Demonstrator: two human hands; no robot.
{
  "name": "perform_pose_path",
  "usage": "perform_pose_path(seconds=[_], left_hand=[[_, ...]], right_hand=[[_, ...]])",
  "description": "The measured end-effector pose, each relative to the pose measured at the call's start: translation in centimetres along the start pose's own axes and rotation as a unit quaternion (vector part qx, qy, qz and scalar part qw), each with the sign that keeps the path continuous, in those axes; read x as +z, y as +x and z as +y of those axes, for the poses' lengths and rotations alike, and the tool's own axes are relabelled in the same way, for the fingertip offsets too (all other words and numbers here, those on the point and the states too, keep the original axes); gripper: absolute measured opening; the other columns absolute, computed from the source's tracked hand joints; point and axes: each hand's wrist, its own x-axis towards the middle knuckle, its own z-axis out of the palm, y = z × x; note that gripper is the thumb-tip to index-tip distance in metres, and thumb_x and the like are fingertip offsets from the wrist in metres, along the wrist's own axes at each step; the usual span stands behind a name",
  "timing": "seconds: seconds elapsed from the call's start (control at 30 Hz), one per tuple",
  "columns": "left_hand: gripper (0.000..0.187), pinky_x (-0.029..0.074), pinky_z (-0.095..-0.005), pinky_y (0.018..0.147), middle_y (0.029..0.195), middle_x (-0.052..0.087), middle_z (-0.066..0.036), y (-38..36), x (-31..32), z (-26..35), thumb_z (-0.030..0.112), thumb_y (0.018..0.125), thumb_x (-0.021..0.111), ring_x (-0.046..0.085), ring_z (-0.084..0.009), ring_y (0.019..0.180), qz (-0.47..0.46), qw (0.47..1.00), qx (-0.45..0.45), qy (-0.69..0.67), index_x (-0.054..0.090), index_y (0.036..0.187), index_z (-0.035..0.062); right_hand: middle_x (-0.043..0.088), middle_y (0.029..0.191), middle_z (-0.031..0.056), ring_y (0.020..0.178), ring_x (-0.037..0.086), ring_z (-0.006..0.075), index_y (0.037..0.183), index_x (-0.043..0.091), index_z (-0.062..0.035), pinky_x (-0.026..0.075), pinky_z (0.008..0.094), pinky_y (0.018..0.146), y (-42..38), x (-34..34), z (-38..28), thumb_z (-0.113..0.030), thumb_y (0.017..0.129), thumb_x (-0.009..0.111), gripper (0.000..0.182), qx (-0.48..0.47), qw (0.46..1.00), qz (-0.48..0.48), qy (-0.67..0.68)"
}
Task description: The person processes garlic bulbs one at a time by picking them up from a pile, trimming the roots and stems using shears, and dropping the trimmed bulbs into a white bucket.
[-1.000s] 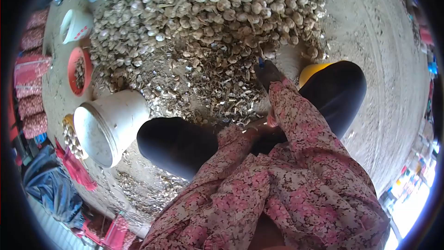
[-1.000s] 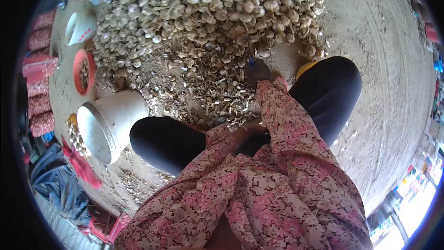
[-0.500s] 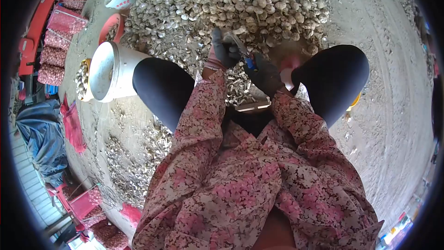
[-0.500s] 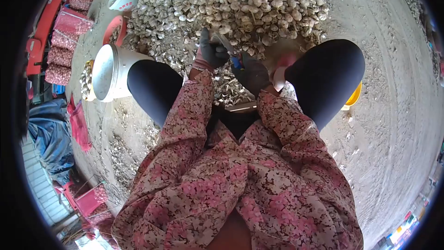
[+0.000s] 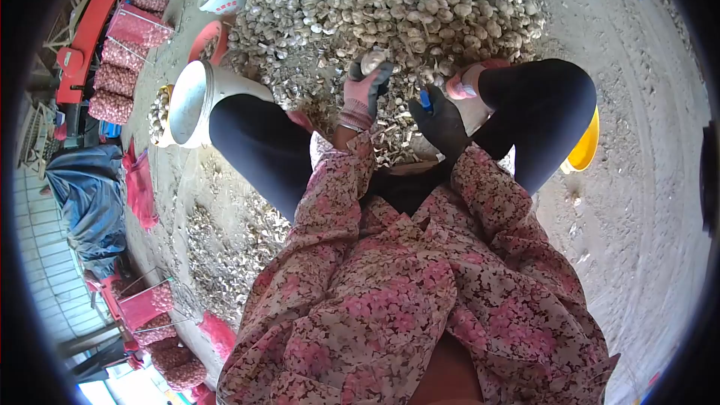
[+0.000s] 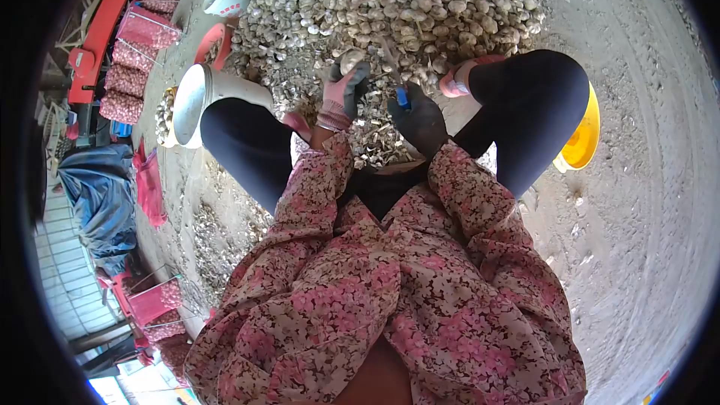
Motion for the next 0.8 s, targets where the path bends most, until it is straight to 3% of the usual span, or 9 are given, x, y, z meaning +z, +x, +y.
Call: perform_pose_path(seconds=[0.03, 0.1, 0.23, 0.37, 0.4, 0.5, 0.63, 0.7, 0.8], left_hand=[[0.024, 0.051, -0.0299, 0.067, 0.087, 0.059, -0.006, -0.4, 1.8, -1.9, 0.01, 0.08, 0.067, 0.058, -0.0185, 0.077, 0.076, 0.952, 0.11, 0.274, 0.056, 0.1, 0.0023], [0.054, 0.053, -0.0293, 0.079, 0.104, 0.065, -0.008, -0.6, 5.4, -5.2, -0.002, 0.067, 0.079, 0.063, -0.0167, 0.093, 0.191, 0.598, 0.276, 0.727, 0.055, 0.116, 0.0008], [0.05, 0.05, -0.0281, 0.086, 0.106, 0.064, -0.007, 0.7, 5.4, -4.4, -0.001, 0.072, 0.074, 0.062, -0.017, 0.097, 0.15, 0.368, 0.277, 0.875, 0.055, 0.117, 0.0029], [0.057, 0.048, -0.0291, 0.089, 0.113, 0.061, -0.008, 0.4, 4.1, -2.4, 0.001, 0.074, 0.071, 0.059, -0.0147, 0.102, 0.193, 0.509, 0.166, 0.822, 0.05, 0.127, 0.005], [0.065, 0.049, -0.0286, 0.086, 0.112, 0.061, -0.01, 0.4, 4.4, -2.2, 0.003, 0.073, 0.072, 0.06, -0.0157, 0.099, 0.11, 0.373, 0.165, 0.906, 0.044, 0.131, 0.003], [0.073, 0.05, -0.0289, 0.084, 0.11, 0.061, -0.012, -0.3, 3.9, -2.3, 0.005, 0.069, 0.076, 0.061, -0.0178, 0.097, 0.219, 0.513, 0.086, 0.826, 0.04, 0.133, 0.001], [0.073, 0.052, -0.0315, 0.08, 0.106, 0.061, -0.014, -0.8, 3.1, -0.7, 0.01, 0.065, 0.08, 0.061, -0.0204, 0.096, 0.278, 0.39, 0.083, 0.874, 0.043, 0.127, -0.0002], [0.068, 0.053, -0.0326, 0.079, 0.105, 0.061, -0.014, -1.3, 1.7, 0.5, 0.013, 0.065, 0.081, 0.062, -0.0217, 0.096, 0.28, 0.531, 0.11, 0.792, 0.046, 0.122, 0.001], [0.059, 0.052, -0.0334, 0.08, 0.099, 0.066, -0.014, -2.0, 2.3, 1.6, 0.02, 0.063, 0.082, 0.066, -0.0233, 0.091, 0.321, 0.347, 0.101, 0.876, 0.056, 0.113, 0.002]], right_hand=[[0.058, 0.068, 0.0089, 0.061, 0.06, 0.0209, 0.102, 0.057, -0.0035, 0.046, 0.0344, 0.055, 0.0, -0.3, -0.4, -0.027, 0.085, 0.066, 0.03, -0.089, 0.994, 0.027, -0.064], [0.06, 0.072, 0.0145, 0.069, 0.062, 0.0303, 0.109, 0.053, -0.0044, 0.048, 0.04, 0.061, 0.5, -0.5, -0.2, -0.026, 0.083, 0.067, 0.037, -0.11, 0.985, 0.039, -0.124], [0.063, 0.078, 0.0175, 0.071, 0.063, 0.0337, 0.119, 0.049, -0.003, 0.049, 0.0434, 0.063, 1.5, 0.2, 0.8, -0.03, 0.082, 0.067, 0.049, -0.064, 0.978, 0.033, -0.195], [0.062, 0.082, 0.0175, 0.074, 0.063, 0.0329, 0.127, 0.046, -0.0002, 0.049, 0.0439, 0.066, 2.2, 0.3, 1.4, -0.032, 0.08, 0.068, 0.061, -0.101, 0.954, 0.051, -0.277], [0.062, 0.083, 0.0174, 0.075, 0.063, 0.0327, 0.129, 0.045, 0.0005, 0.049, 0.0439, 0.067, 2.3, 0.1, 1.2, -0.033, 0.079, 0.068, 0.065, -0.072, 0.949, 0.022, -0.307], [0.062, 0.086, 0.0175, 0.076, 0.062, 0.0333, 0.129, 0.046, 0.0012, 0.049, 0.0432, 0.069, 3.2, 0.2, 0.7, -0.035, 0.078, 0.068, 0.066, -0.058, 0.94, -0.046, -0.333], [0.062, 0.091, 0.0192, 0.084, 0.062, 0.0334, 0.129, 0.044, 0.0013, 0.048, 0.0437, 0.072, 4.6, 1.5, 0.1, -0.035, 0.078, 0.068, 0.068, -0.027, 0.925, -0.122, -0.358], [0.062, 0.093, 0.0193, 0.086, 0.062, 0.0329, 0.131, 0.042, 0.0019, 0.048, 0.0432, 0.075, 5.6, 2.6, -0.2, -0.036, 0.076, 0.069, 0.072, -0.002, 0.92, -0.151, -0.363], [0.062, 0.095, 0.0196, 0.089, 0.062, 0.0325, 0.133, 0.038, 0.0029, 0.049, 0.043, 0.078, 6.2, 3.8, -0.3, -0.037, 0.073, 0.069, 0.079, 0.021, 0.915, -0.186, -0.357]])
